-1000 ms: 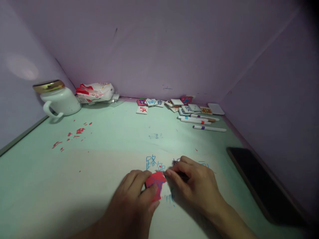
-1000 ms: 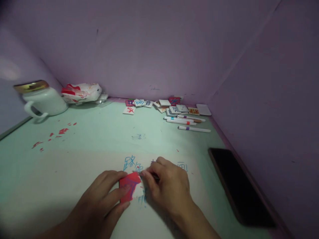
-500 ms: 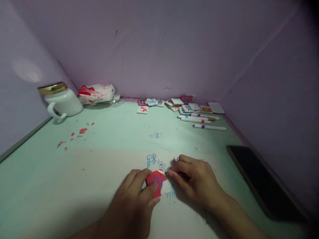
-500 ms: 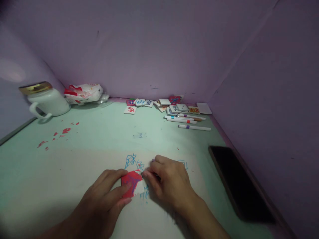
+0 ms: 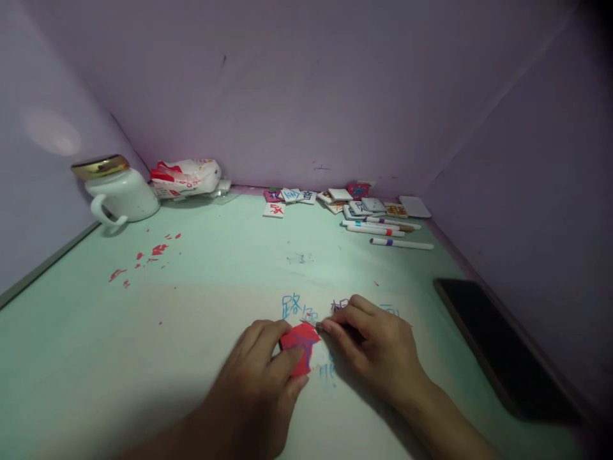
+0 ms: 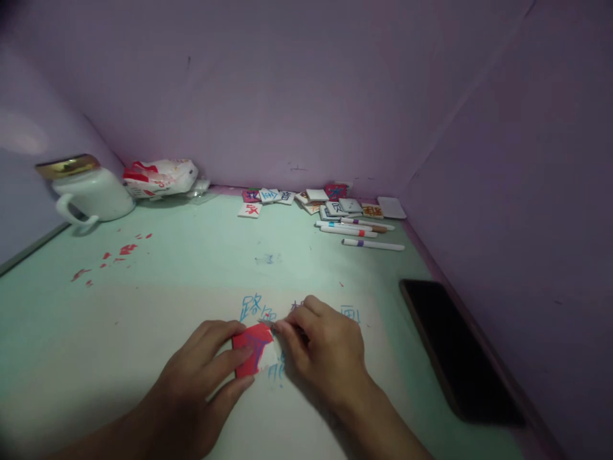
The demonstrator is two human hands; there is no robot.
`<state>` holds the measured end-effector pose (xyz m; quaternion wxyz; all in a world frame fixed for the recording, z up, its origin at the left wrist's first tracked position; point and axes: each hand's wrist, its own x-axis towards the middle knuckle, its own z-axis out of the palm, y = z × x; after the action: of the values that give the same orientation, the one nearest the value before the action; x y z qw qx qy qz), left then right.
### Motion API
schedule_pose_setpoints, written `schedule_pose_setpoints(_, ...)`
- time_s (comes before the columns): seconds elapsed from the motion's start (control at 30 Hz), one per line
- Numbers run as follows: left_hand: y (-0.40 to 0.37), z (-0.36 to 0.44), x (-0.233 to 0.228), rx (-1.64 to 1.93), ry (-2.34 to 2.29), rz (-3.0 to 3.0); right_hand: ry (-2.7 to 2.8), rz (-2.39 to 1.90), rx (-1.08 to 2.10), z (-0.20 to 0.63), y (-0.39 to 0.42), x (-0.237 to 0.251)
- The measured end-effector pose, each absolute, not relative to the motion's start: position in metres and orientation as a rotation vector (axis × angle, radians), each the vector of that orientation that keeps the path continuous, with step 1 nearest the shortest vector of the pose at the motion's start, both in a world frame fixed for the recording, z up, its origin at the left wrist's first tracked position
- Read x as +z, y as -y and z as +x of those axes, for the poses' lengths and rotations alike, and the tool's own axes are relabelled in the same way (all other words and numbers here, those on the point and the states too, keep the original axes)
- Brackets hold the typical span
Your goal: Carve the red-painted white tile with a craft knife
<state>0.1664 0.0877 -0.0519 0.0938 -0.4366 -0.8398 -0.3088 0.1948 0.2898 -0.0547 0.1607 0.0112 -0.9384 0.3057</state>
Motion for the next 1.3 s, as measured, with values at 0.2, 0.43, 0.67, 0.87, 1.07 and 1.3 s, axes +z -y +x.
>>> schedule_pose_setpoints(0.2, -0.087, 0.166, -0.052, -0.891, 2.500, -1.294, 2.693, 0.073, 0.610, 0.196, -0.286, -0.050)
schedule_pose_setpoints(0.43, -0.087, 0.167, -0.053, -0.875, 2.512, -1.272, 2.711, 0.201, 0.494, 0.193, -0.287, -0.043)
schedule_pose_setpoints(0.67, -0.087, 0.166, -0.052, -0.883, 2.507, -1.275, 2.792, 0.249, 0.539, 0.191, -0.293, -0.042)
schedule_pose_setpoints(0.87, -0.086, 0.165, -0.050, -0.866, 2.508, -1.273, 2.851, 0.307, 0.513, 0.190, -0.296, -0.036)
schedule_pose_setpoints(1.07, -0.086, 0.167, -0.052, -0.871, 2.534, -1.260, 2.879, 0.292, 0.619, 0.190, -0.299, -0.038)
schedule_pose_setpoints(1.3, -0.086, 0.167, -0.052, -0.876, 2.504, -1.301, 2.927, 0.252, 0.750, 0.190, -0.301, -0.037)
